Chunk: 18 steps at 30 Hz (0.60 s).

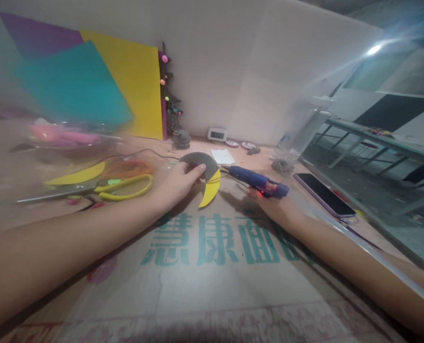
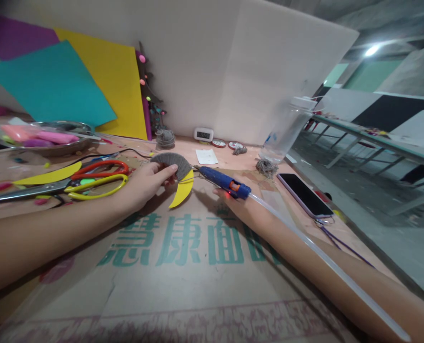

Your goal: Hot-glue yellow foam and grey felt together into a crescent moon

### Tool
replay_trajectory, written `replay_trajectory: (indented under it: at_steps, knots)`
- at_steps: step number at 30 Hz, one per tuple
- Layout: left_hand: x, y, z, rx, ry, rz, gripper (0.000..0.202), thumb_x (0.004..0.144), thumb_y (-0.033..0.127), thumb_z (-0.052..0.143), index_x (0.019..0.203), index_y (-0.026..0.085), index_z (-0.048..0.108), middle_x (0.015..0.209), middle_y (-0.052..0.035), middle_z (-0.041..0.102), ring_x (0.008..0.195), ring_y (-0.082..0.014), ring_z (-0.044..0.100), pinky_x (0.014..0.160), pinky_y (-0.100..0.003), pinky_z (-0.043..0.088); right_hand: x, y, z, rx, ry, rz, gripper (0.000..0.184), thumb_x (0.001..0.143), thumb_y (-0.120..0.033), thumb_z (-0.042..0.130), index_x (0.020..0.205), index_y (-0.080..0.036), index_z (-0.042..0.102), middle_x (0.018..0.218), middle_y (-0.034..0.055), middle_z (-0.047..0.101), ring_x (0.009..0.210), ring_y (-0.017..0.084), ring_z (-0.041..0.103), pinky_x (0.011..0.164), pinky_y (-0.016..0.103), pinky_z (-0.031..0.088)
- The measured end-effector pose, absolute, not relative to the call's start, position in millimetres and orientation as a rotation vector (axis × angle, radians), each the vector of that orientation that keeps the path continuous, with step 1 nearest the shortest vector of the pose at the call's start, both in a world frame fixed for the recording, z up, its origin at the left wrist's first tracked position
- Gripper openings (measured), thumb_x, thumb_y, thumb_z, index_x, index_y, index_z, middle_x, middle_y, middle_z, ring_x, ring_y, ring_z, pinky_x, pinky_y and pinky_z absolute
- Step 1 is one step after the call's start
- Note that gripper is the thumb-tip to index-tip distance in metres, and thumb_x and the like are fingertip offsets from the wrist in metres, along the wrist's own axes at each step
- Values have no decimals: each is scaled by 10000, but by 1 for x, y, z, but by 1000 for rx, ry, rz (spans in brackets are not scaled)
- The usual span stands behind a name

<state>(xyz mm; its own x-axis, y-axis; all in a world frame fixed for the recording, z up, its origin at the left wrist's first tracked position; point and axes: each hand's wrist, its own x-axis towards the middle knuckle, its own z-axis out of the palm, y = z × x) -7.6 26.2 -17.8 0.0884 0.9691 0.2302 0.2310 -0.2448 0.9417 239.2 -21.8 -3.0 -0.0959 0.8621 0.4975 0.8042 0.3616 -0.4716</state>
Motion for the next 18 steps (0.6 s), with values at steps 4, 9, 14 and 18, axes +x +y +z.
replay_trajectory:
  at_steps: [4,9,14,18]
  knots:
    - [-9,26,-18,1603,1206,1220,312,844,489,576,785,189,640,774,-39,704,716,-179,624,657,-278,448,239,-23,-3,-1426,-1989,-27,245,818,-456,612,692,-248,579,709,41,664,686,243,642,635,383,517]
    - [-10,29,-22,1627,1238,1219,357,839,533,573,801,186,649,747,-40,695,722,-193,633,645,-286,448,233,-28,8,-1170,-2076,-113,141,793,-379,665,768,-252,609,876,48,710,848,253,671,789,404,535]
    - [-10,29,-22,1644,1208,1221,374,839,549,566,814,187,655,764,-41,705,726,-194,639,651,-285,452,235,-29,9,-1034,-2073,-83,157,819,-378,648,773,-243,582,923,58,696,888,239,661,826,399,527]
    - [-10,28,-22,1638,1225,1224,377,841,551,559,809,187,652,763,-47,703,738,-201,639,644,-287,451,241,-26,-1,-1251,-1917,-19,237,834,-464,611,761,-245,558,752,22,642,718,211,623,703,368,531]
